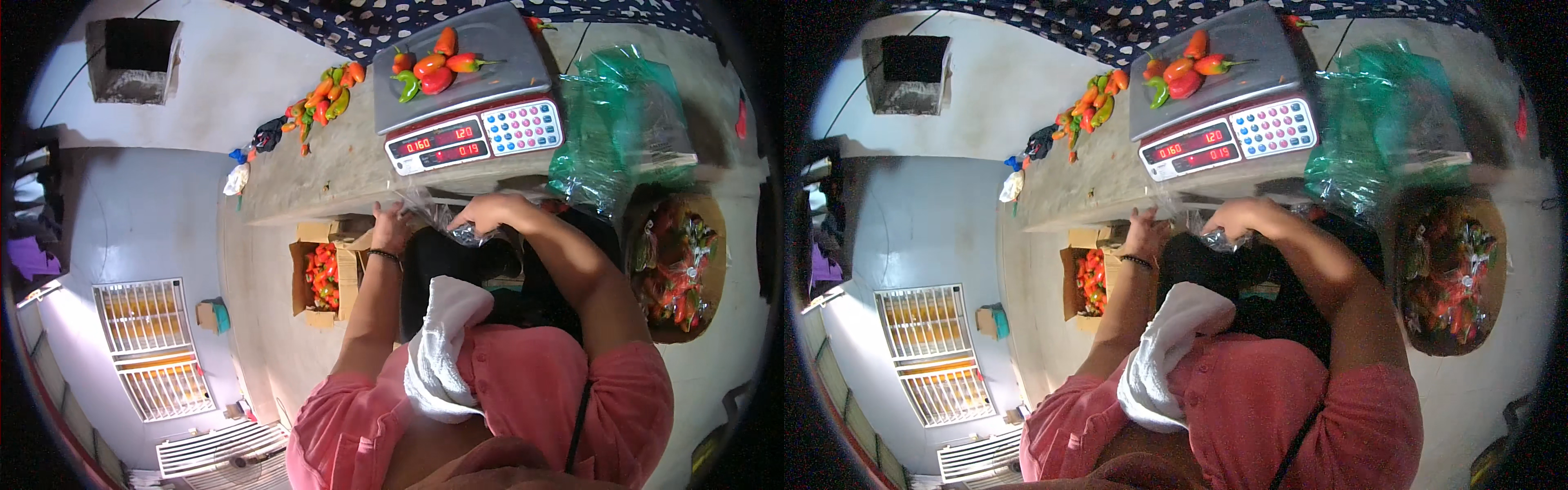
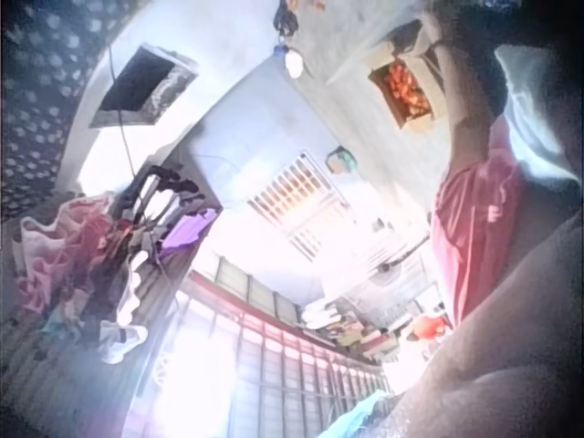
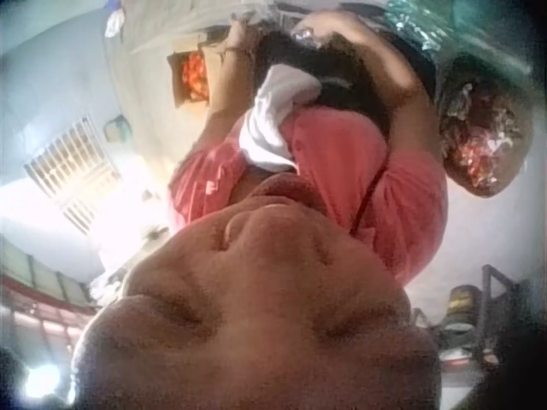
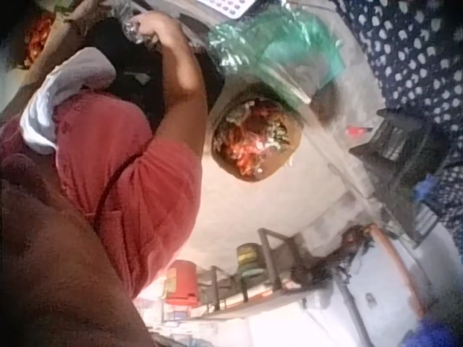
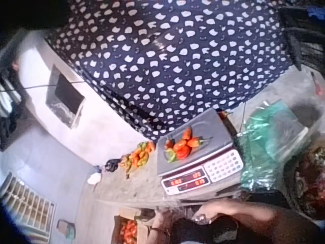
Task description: The person places peppers into a clear plastic bag, weighs the bag on a digital scale, and ties the bag closed.
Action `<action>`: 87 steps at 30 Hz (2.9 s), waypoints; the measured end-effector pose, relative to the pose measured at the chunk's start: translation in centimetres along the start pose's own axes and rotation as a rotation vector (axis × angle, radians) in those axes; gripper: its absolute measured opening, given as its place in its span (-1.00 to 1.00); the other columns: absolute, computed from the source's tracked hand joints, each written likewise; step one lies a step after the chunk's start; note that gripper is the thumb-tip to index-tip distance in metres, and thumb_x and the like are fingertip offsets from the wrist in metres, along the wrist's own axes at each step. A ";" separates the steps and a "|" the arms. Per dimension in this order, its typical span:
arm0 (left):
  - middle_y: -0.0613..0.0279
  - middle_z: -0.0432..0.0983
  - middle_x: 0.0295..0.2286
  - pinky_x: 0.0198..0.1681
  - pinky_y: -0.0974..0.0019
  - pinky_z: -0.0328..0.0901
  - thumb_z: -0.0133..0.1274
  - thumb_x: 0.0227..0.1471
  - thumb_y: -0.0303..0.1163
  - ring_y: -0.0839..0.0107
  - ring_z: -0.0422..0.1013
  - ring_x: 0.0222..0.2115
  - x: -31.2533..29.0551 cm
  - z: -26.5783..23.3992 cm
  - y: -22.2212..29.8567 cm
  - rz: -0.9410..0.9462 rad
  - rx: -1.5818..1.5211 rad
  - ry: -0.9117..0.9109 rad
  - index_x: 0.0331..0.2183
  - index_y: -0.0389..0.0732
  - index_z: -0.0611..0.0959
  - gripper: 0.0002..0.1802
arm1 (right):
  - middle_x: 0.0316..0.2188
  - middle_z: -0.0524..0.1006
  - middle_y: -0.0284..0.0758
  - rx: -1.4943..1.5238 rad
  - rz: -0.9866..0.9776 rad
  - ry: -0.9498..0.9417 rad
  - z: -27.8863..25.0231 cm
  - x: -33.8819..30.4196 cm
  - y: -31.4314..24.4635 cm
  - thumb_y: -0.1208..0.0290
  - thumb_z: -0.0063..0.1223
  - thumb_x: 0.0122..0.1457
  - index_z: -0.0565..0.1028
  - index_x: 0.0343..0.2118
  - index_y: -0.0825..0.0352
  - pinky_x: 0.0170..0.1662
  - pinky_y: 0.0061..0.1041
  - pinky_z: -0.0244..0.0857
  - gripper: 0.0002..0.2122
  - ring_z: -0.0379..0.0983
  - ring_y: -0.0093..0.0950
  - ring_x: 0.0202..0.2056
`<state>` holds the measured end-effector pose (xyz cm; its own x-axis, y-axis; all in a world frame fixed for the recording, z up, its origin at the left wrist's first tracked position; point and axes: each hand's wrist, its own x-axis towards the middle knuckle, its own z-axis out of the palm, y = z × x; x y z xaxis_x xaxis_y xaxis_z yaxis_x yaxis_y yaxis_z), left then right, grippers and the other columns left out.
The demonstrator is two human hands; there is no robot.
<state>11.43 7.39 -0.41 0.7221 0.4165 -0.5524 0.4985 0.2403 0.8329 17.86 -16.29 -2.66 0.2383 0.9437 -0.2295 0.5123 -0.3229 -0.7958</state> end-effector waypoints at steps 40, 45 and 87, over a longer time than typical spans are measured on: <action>0.32 0.34 -0.36 -0.19 0.44 0.21 -0.06 -0.07 -0.56 0.53 0.28 -0.32 -4.9 -0.1 -0.9 0.288 0.029 -0.150 -0.20 -0.24 0.37 -0.70 | -0.59 0.43 -0.36 0.878 0.064 0.448 -2.3 0.4 -0.6 0.34 -0.20 0.15 0.42 -0.39 0.34 -0.68 -0.66 0.09 -0.81 0.22 -0.66 -0.68; 0.03 0.16 -0.01 0.06 0.33 0.02 -0.02 -0.14 -0.58 0.33 0.08 0.03 -4.8 3.3 2.8 0.485 0.233 -0.122 0.03 -0.33 0.19 -0.37 | -0.61 0.42 -0.40 0.851 0.096 0.428 -2.1 0.6 0.1 0.31 -0.18 0.13 0.43 -0.40 0.32 -0.63 -0.62 0.11 -0.80 0.23 -0.64 -0.66; 0.17 0.48 -0.43 -0.34 0.42 0.30 -0.08 0.04 -0.32 0.48 0.40 -0.42 -10.6 6.5 2.6 0.185 -0.112 -0.448 -0.47 -0.23 0.45 -0.83 | -0.27 0.42 -0.16 -0.088 -0.362 1.245 -0.5 -2.0 -6.5 -0.04 0.23 -0.28 0.28 -0.10 0.30 -0.10 -0.33 0.14 -0.30 0.36 -0.23 -0.23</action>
<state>8.23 -2.10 7.38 0.9410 0.0495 -0.3348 0.3055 0.3010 0.9034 14.47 -16.11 3.19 0.6529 0.2923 0.6987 0.7493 -0.1142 -0.6524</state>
